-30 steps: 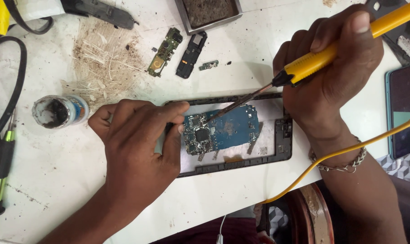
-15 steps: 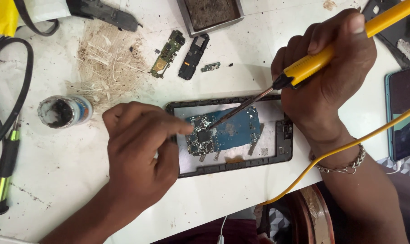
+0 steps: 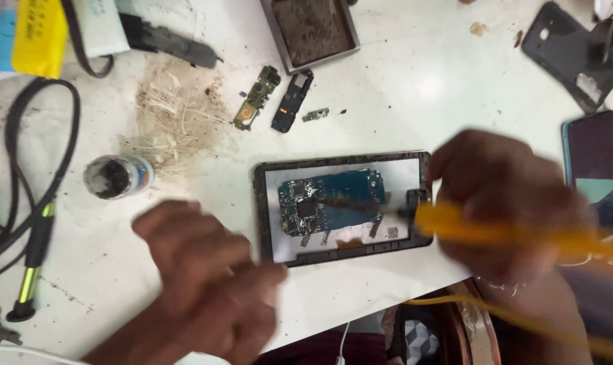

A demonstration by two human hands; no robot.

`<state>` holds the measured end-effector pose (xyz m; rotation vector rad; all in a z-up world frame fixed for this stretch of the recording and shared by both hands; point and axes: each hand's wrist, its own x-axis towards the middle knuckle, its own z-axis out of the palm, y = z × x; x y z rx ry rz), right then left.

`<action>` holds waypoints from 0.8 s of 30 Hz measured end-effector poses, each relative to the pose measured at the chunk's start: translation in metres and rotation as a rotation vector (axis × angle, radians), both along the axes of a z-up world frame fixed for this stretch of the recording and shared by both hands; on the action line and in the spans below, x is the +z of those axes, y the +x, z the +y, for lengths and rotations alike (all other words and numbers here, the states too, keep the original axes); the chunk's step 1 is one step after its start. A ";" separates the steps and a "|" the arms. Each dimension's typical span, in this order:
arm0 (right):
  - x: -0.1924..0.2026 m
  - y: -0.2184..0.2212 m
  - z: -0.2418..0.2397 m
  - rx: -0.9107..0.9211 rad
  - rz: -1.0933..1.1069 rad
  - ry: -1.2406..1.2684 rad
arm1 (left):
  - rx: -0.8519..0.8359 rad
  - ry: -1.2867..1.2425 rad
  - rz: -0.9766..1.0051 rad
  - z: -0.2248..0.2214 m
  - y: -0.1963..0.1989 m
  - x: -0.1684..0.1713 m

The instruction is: The person uses a soldering iron to apply heat and solder to a circuit board inside a disassembled smartphone. They repeatedly touch the iron to various points on the board while holding the device steady with the other hand.

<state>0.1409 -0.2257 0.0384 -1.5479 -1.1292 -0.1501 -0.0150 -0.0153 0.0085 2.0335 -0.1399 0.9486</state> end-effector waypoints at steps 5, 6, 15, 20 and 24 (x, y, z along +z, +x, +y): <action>0.044 -0.053 0.032 -0.096 -0.413 -0.116 | -0.035 0.415 -0.265 -0.006 -0.014 -0.012; 0.051 -0.059 0.035 -0.092 -0.515 -0.233 | -0.020 0.453 -0.287 -0.007 -0.018 -0.013; 0.038 -0.072 0.015 0.161 -0.850 -0.249 | -0.077 0.491 -0.254 -0.011 -0.032 0.002; 0.026 -0.089 -0.008 0.137 -0.849 -0.291 | -0.173 0.593 -0.198 0.006 -0.032 0.006; 0.010 -0.088 -0.038 0.220 -0.833 -0.340 | -0.106 0.461 -0.259 0.005 -0.024 0.003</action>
